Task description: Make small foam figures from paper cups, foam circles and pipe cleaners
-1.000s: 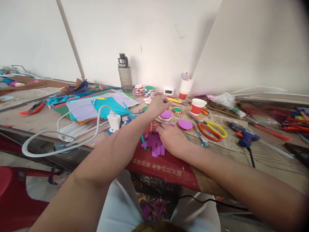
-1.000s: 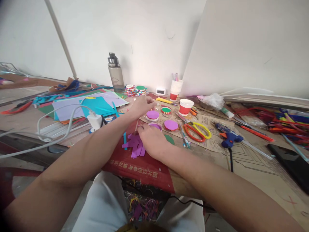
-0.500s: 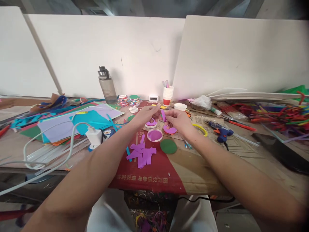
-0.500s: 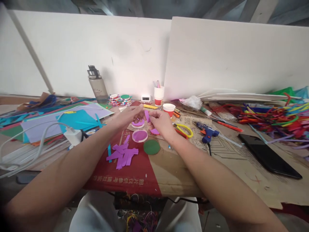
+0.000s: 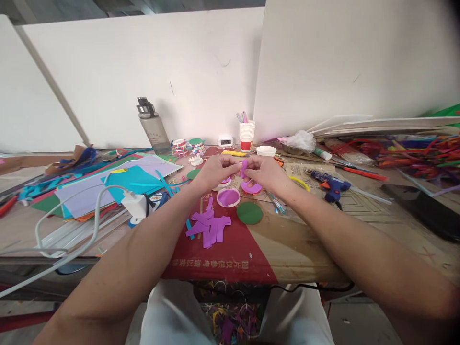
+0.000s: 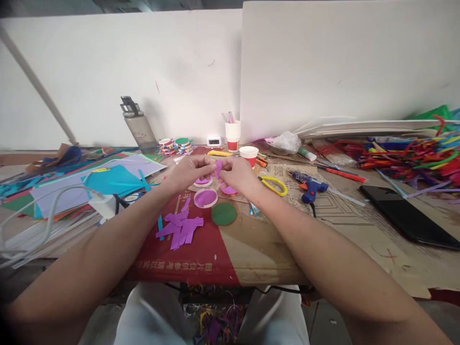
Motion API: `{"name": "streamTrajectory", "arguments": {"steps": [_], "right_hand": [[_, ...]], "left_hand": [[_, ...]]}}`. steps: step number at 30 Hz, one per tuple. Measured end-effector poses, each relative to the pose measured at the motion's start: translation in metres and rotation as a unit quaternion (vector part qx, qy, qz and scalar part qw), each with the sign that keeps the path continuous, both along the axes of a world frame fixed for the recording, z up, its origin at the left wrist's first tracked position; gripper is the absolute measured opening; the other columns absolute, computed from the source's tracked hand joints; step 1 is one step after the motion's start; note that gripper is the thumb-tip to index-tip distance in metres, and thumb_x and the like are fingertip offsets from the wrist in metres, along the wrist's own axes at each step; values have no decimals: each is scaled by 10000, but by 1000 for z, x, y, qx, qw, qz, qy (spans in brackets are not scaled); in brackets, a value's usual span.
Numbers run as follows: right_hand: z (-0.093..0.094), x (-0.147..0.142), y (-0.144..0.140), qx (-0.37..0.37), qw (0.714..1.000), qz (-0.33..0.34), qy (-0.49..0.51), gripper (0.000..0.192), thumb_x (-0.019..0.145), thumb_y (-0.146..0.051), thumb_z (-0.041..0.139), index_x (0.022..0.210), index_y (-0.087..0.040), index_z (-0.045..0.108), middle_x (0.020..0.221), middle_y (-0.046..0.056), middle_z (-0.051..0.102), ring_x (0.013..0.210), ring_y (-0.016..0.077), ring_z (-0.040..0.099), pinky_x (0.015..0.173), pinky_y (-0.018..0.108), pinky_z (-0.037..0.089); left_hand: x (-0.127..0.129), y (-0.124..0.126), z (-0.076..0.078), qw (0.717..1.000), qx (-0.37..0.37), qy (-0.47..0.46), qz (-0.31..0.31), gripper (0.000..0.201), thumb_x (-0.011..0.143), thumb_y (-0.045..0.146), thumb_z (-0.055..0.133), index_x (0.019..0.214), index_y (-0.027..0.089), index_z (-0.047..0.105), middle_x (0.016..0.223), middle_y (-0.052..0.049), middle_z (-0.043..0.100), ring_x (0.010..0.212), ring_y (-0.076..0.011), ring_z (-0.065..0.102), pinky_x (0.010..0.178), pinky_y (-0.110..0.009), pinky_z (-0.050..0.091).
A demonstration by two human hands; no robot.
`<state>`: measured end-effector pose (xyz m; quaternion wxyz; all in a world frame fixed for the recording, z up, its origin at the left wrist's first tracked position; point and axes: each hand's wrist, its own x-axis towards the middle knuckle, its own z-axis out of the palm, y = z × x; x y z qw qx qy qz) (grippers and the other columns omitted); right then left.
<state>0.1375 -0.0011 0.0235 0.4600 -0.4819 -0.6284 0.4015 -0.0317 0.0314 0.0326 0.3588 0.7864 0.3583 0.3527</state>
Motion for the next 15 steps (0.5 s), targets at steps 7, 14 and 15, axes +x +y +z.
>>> {"name": "streamTrajectory", "arguments": {"steps": [7, 14, 15], "right_hand": [[11, 23, 6, -39, 996, 13, -80, 132, 725, -69, 631, 644, -172, 621, 538, -18, 590, 459, 76, 516, 407, 169, 415], [15, 25, 8, -9, 999, -46, -23, 139, 762, -72, 629, 662, -164, 601, 569, -12, 601, 457, 71, 520, 419, 173, 430], [15, 25, 7, -7, 999, -46, -27, 147, 763, -60, 612, 661, -165, 602, 559, -17, 592, 457, 70, 517, 413, 168, 421]], "left_hand": [[1, -5, 4, 991, 18, 126, 42, 375, 817, 436, 568, 562, 162, 591, 540, -8, 574, 503, -90, 467, 513, -233, 345], [14, -32, 9, 938, 122, 307, -108, 293, 734, 486, 693, 714, 194, 716, 683, -9, 664, 621, -131, 541, 576, -257, 337], [15, -36, 9, 924, 135, 333, -131, 322, 706, 512, 720, 787, 201, 732, 736, -16, 681, 660, -145, 564, 595, -260, 348]]}}
